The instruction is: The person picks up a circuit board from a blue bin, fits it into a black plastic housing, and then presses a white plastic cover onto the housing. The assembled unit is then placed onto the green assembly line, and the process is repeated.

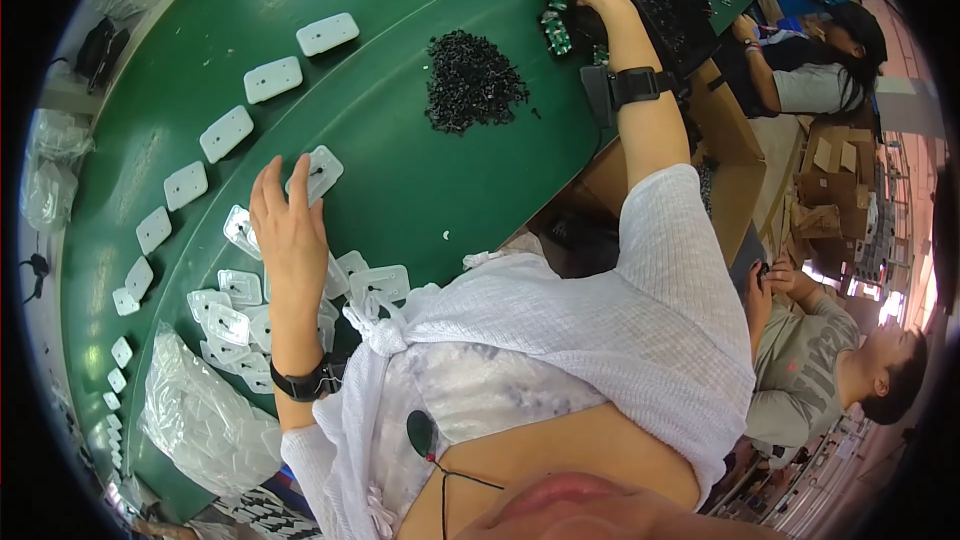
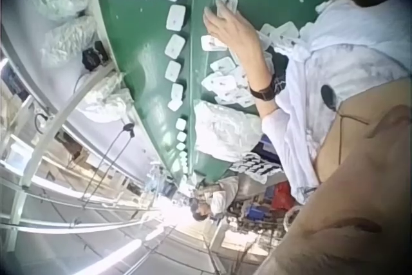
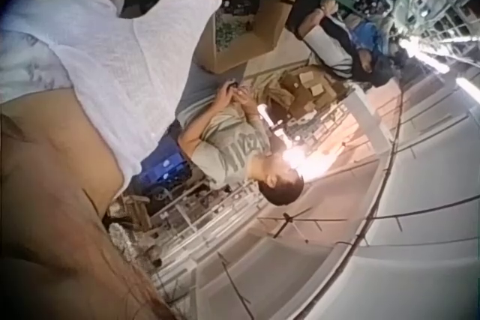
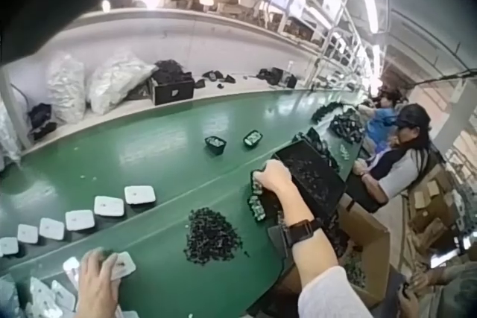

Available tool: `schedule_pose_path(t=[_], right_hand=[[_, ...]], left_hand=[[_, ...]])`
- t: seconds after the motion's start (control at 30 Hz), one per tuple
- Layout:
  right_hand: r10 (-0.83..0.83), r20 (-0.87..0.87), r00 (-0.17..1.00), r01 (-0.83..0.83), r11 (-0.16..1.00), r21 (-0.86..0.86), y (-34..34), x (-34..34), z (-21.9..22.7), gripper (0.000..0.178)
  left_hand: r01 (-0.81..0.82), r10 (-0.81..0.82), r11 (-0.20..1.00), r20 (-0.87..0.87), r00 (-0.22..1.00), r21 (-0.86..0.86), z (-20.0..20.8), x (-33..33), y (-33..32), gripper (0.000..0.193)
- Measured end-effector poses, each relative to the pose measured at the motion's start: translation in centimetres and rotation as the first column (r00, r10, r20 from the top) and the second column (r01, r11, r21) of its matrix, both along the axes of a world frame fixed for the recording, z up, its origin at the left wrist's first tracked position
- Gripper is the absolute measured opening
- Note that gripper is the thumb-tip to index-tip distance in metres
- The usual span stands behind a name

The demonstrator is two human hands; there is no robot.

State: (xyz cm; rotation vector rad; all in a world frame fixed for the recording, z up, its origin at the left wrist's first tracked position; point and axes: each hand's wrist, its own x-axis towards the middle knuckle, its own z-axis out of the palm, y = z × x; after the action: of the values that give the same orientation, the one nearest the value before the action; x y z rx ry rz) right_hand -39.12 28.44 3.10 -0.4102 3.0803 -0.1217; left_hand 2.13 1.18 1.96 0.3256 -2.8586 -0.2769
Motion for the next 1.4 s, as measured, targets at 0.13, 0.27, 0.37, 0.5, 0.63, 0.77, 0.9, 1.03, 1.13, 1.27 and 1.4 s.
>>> schedule_pose_path(t=[0.13,0.27,0.37,0.5,0.63,0.77,0.9,1.03,1.13,1.27,1.4], right_hand=[[0.334,-0.348,0.876,-0.47,0.432,-0.77,-3.5,4.7,1.5,0.027],[0.538,0.095,0.838,-0.083,0.299,-0.951,-8.1,16.0,5.8,0.047],[0.684,0.002,0.729,-0.17,0.183,-0.968,-10.4,21.7,3.8,0.04],[0.756,0.084,0.649,0.046,0.071,-0.996,-12.0,26.3,1.4,0.039],[0.772,0.212,0.599,0.122,0.174,-0.977,-11.2,27.2,0.9,0.04],[0.803,0.318,0.503,0.106,0.308,-0.945,-10.5,27.0,2.1,0.043],[0.82,0.367,0.439,0.088,0.367,-0.926,-10.7,26.6,2.0,0.043],[0.799,0.419,0.431,0.109,0.415,-0.903,-10.7,26.9,2.1,0.04],[0.796,0.409,0.447,0.102,0.408,-0.907,-10.6,27.0,2.0,0.038],[0.791,0.418,0.447,0.128,0.407,-0.905,-10.5,27.1,1.7,0.036],[0.793,0.429,0.433,0.149,0.407,-0.901,-10.5,27.2,1.4,0.034]], left_hand=[[0.042,-0.019,0.988,-0.155,0.988,0.146,1.5,-0.6,0.7,0.05],[0.168,0.014,0.742,-0.265,0.964,0.65,1.8,-2.2,1.3,0.041],[0.225,0.098,0.33,-0.27,0.958,0.917,3.0,-3.2,2.1,0.043],[0.185,0.192,0.234,-0.232,0.953,0.954,2.4,-2.7,2.1,0.033],[0.057,0.237,0.22,-0.11,0.965,0.974,2.4,-1.3,2.0,0.03],[0.014,0.267,0.319,-0.104,0.958,0.948,2.3,-0.4,2.3,0.028],[0.009,0.252,0.374,-0.111,0.961,0.927,1.8,0.0,2.1,0.029],[0.021,0.18,0.437,-0.11,0.978,0.899,1.6,0.4,1.9,0.028],[0.019,0.178,0.439,-0.108,0.978,0.898,1.7,0.5,2.3,0.028],[0.047,0.143,0.466,-0.127,0.982,0.884,2.3,0.7,2.5,0.029],[0.046,0.154,0.456,-0.13,0.979,0.889,1.6,0.8,2.5,0.03]])
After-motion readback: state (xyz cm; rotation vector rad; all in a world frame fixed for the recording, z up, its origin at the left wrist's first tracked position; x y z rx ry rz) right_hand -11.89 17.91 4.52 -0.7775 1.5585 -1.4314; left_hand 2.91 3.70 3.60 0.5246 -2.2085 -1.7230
